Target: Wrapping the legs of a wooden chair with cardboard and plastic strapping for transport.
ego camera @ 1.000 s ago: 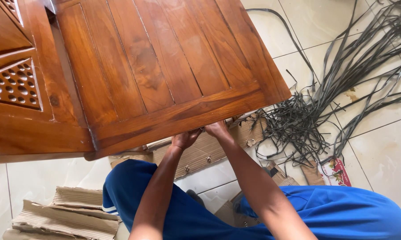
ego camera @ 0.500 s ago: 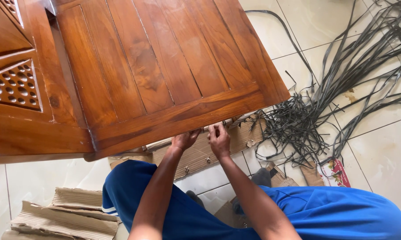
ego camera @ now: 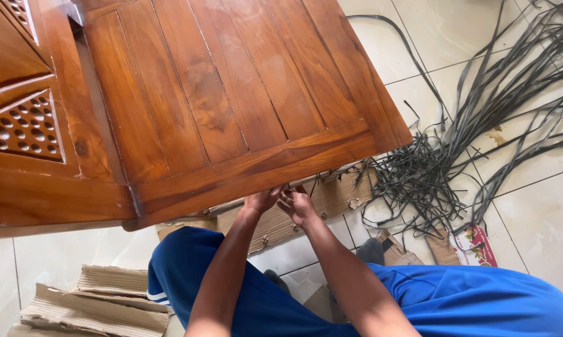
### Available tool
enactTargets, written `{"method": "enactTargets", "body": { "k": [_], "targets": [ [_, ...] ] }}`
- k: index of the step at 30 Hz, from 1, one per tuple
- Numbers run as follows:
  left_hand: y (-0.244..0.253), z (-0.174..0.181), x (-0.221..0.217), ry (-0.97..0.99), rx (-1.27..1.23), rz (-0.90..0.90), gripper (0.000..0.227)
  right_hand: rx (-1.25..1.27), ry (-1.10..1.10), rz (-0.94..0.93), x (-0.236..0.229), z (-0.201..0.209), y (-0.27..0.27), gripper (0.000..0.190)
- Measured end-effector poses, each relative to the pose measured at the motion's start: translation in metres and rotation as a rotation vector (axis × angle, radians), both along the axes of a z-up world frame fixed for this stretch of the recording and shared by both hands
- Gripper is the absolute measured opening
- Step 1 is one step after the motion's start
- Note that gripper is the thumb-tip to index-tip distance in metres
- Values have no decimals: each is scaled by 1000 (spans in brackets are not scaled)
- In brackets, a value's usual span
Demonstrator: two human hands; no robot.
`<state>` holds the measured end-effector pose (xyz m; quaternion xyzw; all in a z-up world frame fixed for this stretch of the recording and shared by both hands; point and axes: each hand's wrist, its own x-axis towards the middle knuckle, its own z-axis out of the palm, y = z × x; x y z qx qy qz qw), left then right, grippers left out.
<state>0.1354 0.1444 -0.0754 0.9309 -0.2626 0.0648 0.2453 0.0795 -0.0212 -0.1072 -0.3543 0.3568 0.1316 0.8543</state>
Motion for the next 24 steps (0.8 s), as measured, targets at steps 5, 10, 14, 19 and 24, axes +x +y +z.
{"method": "enactTargets", "body": {
  "k": [5,10,14,19,24],
  "targets": [
    [8,23,4,72,43,-60,24,-338,-68,90,-8,72,8,35],
    [15,45,5,150,85,-123,28,-551,-68,165,-18,101,7,18],
    [11,71,5,31,367,-209,33,-783,-64,221,-25,98,2,15],
    [9,30,5,-532,884,-255,46,-1056,8,356,-33,112,0,18],
    [-10,18,3,-612,252,-87,40,-978,-77,340,-42,133,5,16]
  ]
}}
